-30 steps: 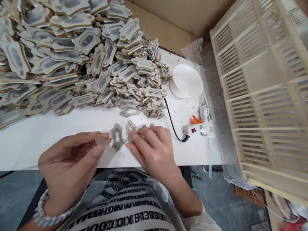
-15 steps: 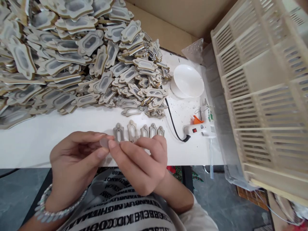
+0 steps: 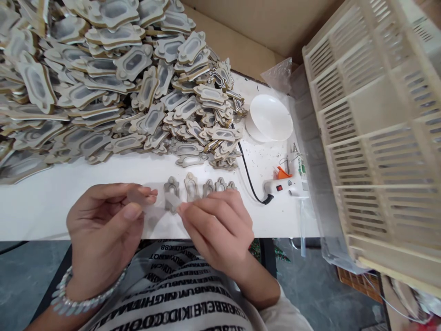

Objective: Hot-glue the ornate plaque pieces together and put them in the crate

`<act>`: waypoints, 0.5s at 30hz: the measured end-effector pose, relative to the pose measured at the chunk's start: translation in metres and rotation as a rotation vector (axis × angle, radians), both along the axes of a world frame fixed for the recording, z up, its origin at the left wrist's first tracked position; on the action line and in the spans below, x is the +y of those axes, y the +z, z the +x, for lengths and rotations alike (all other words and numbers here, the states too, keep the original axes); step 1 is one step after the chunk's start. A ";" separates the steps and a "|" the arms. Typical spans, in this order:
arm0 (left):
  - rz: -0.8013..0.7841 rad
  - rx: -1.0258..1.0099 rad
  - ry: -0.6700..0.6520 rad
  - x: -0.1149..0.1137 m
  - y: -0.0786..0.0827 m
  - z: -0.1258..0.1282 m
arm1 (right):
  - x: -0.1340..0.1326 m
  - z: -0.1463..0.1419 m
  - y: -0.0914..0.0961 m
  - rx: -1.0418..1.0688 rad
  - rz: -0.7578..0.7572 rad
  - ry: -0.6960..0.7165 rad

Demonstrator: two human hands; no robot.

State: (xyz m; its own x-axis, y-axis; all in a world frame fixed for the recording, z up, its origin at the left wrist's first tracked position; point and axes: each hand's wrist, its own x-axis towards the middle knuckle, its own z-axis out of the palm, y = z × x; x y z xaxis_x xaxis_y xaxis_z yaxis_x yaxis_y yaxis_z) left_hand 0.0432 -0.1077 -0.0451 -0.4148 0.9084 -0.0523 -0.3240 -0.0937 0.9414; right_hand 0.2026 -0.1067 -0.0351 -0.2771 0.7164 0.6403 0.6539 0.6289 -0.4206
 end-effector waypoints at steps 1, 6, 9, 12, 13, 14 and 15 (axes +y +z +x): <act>0.004 0.005 0.018 0.000 -0.001 0.000 | 0.001 -0.001 -0.001 -0.016 0.006 -0.027; 0.037 0.039 0.065 -0.001 -0.001 0.001 | 0.006 -0.009 -0.007 -0.177 0.014 -0.055; 0.029 0.051 0.067 -0.002 -0.001 0.000 | 0.007 -0.012 -0.009 -0.281 0.026 -0.032; 0.018 0.075 0.074 -0.002 -0.002 -0.001 | 0.006 -0.013 -0.009 -0.354 0.053 -0.036; 0.012 0.081 0.075 -0.002 -0.003 -0.001 | 0.006 -0.014 -0.009 -0.365 0.063 -0.041; 0.006 0.083 0.078 -0.002 -0.003 -0.002 | 0.007 -0.014 -0.009 -0.371 0.073 -0.048; 0.002 0.085 0.081 -0.002 -0.003 -0.002 | 0.007 -0.015 -0.009 -0.371 0.082 -0.055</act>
